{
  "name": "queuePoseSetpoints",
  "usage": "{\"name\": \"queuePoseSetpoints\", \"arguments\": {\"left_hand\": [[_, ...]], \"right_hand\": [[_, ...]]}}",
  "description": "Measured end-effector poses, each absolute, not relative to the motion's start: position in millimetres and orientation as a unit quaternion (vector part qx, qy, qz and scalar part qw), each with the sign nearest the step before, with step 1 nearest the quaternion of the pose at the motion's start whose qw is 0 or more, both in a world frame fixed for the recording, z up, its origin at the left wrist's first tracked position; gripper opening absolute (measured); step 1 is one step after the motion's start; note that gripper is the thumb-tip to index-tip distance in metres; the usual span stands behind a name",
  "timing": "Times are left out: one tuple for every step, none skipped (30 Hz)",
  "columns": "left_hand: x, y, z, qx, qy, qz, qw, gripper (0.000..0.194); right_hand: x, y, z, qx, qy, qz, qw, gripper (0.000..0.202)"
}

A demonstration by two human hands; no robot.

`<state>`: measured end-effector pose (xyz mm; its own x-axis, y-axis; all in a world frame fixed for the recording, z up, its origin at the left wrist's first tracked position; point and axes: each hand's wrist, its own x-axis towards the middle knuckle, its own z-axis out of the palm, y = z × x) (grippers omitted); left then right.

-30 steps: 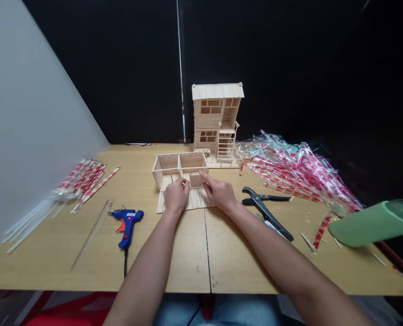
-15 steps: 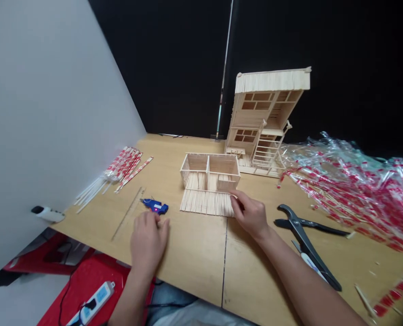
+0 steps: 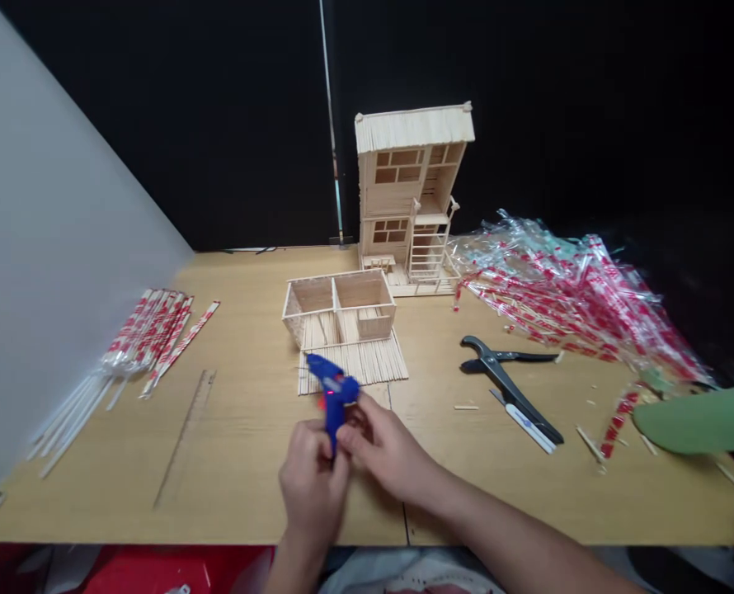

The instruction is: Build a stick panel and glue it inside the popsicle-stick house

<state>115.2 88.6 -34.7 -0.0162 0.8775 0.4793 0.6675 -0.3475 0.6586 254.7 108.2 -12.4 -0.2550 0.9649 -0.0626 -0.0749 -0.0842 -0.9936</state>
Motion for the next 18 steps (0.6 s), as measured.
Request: {"name": "queuePoseSetpoints", "arguments": {"left_hand": [[127, 89, -37, 0.716, 0.537, 0.434, 0.105, 0.024], [137, 89, -39, 0.737, 0.521, 0.42, 0.096, 0.021], [146, 90, -40, 0.756, 0.508, 0.401, 0.098, 0.016], [152, 90, -41, 0.772, 0.495, 0.383, 0.111, 0.013], [155, 91, -41, 0.785, 0.482, 0.366, 0.133, 0.011], [157, 91, -41, 0.793, 0.471, 0.353, 0.156, 0.009], [155, 92, -41, 0.798, 0.461, 0.345, 0.179, 0.007], [152, 92, -42, 0.799, 0.456, 0.34, 0.198, 0.006], [147, 91, -43, 0.797, 0.455, 0.335, 0.212, 0.005], [141, 91, -45, 0.794, 0.46, 0.329, 0.222, 0.006], [134, 90, -48, 0.791, 0.468, 0.32, 0.23, 0.009], [126, 90, -50, 0.786, 0.481, 0.308, 0.237, 0.011], [119, 89, -53, 0.779, 0.495, 0.3, 0.24, 0.013], [112, 89, -55, 0.771, 0.509, 0.296, 0.243, 0.015], [106, 89, -57, 0.76, 0.523, 0.296, 0.248, 0.016], [102, 90, -58, 0.748, 0.535, 0.3, 0.253, 0.018], [99, 90, -59, 0.736, 0.546, 0.306, 0.26, 0.02], [97, 91, -59, 0.725, 0.553, 0.311, 0.267, 0.021]], "right_hand": [[252, 109, -14, -0.443, -0.479, 0.596, 0.468, 0.04], [253, 111, -16, -0.463, -0.437, 0.592, 0.494, 0.038], [255, 114, -18, -0.481, -0.396, 0.591, 0.513, 0.038], [259, 118, -20, -0.494, -0.359, 0.592, 0.526, 0.039], [265, 122, -22, -0.498, -0.329, 0.597, 0.536, 0.04], [271, 126, -24, -0.498, -0.304, 0.601, 0.546, 0.042], [279, 130, -27, -0.499, -0.282, 0.602, 0.556, 0.044], [286, 134, -30, -0.502, -0.267, 0.597, 0.565, 0.046], [293, 137, -34, -0.51, -0.26, 0.588, 0.572, 0.048], [299, 140, -37, -0.522, -0.262, 0.575, 0.573, 0.049], [304, 143, -41, -0.535, -0.273, 0.561, 0.57, 0.048], [308, 146, -45, -0.547, -0.288, 0.548, 0.564, 0.048], [311, 148, -49, -0.556, -0.302, 0.538, 0.557, 0.047], [313, 151, -53, -0.563, -0.313, 0.531, 0.551, 0.046], [313, 153, -56, -0.566, -0.317, 0.531, 0.546, 0.046], [313, 155, -58, -0.566, -0.315, 0.534, 0.543, 0.045], [312, 157, -59, -0.564, -0.311, 0.539, 0.543, 0.044], [311, 159, -60, -0.561, -0.306, 0.543, 0.544, 0.044]]}}
